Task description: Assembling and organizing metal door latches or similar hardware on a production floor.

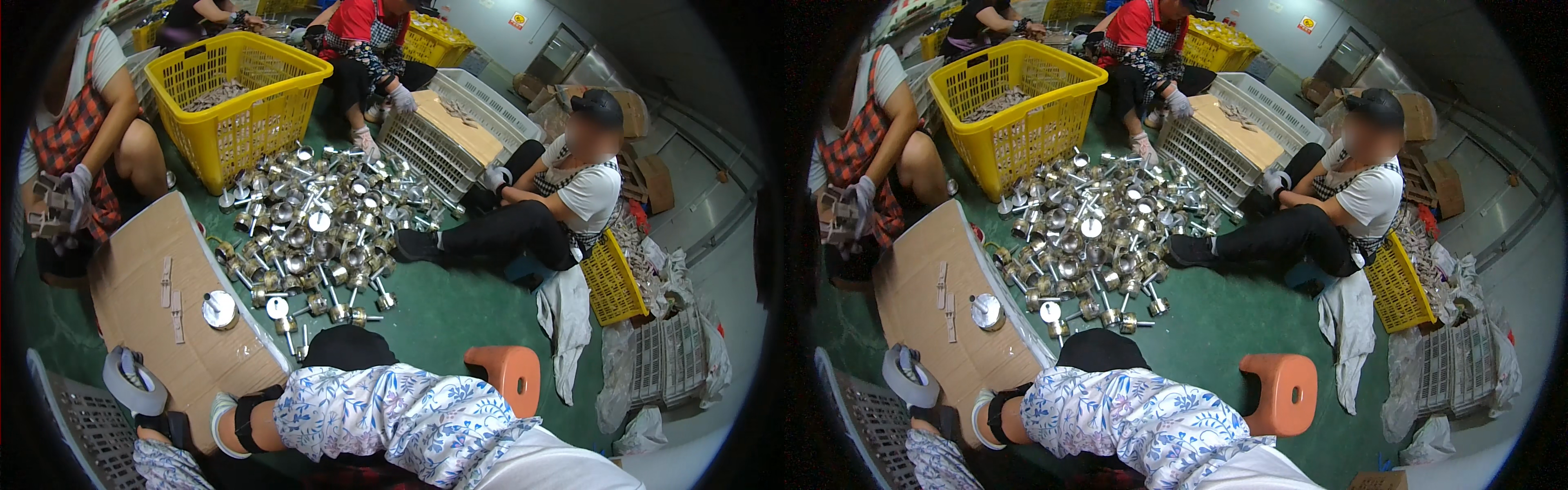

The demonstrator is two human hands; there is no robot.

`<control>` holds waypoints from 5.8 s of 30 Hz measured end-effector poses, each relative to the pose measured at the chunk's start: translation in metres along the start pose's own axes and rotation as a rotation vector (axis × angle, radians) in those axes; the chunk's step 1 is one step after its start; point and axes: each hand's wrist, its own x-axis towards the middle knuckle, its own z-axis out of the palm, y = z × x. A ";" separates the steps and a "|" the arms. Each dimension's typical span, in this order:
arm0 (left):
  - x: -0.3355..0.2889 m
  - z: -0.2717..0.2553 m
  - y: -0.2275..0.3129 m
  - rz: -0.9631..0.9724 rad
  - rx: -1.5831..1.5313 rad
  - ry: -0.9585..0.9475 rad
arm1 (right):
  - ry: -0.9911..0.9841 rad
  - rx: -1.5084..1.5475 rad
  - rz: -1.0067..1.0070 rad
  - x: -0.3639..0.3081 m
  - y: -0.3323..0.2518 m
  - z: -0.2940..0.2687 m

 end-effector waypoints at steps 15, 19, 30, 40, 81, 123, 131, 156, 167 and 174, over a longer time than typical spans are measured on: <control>0.003 0.006 -0.023 0.076 0.053 -0.046 | 0.031 -0.121 0.023 -0.070 -0.001 -0.050; 0.000 -0.010 -0.081 -0.209 -0.246 -0.001 | -0.099 -0.197 0.028 -0.024 -0.014 -0.021; 0.002 0.007 -0.005 -0.062 -0.101 -0.008 | 0.156 0.081 0.041 0.033 0.004 0.033; 0.000 0.004 -0.017 -0.163 -0.327 0.128 | -0.087 -0.100 0.038 -0.004 -0.004 0.018; 0.002 -0.002 -0.043 -0.016 -0.016 0.065 | -0.076 -0.095 -0.043 0.000 -0.003 -0.002; -0.115 -0.144 0.056 -0.628 -0.639 -0.033 | 0.002 0.000 -0.158 -0.061 0.010 -0.022; -0.139 -0.135 0.096 -0.688 -0.445 -0.228 | -0.005 -0.088 0.032 -0.155 0.043 -0.050; -0.179 -0.109 0.068 -0.345 0.033 -0.258 | -0.171 0.032 -0.030 -0.142 0.046 -0.073; -0.214 -0.103 0.014 -0.144 0.239 -0.283 | -0.144 0.025 -0.030 -0.145 0.042 -0.076; -0.208 -0.085 0.043 -0.548 -0.457 0.035 | -0.145 0.036 -0.027 -0.142 0.045 -0.073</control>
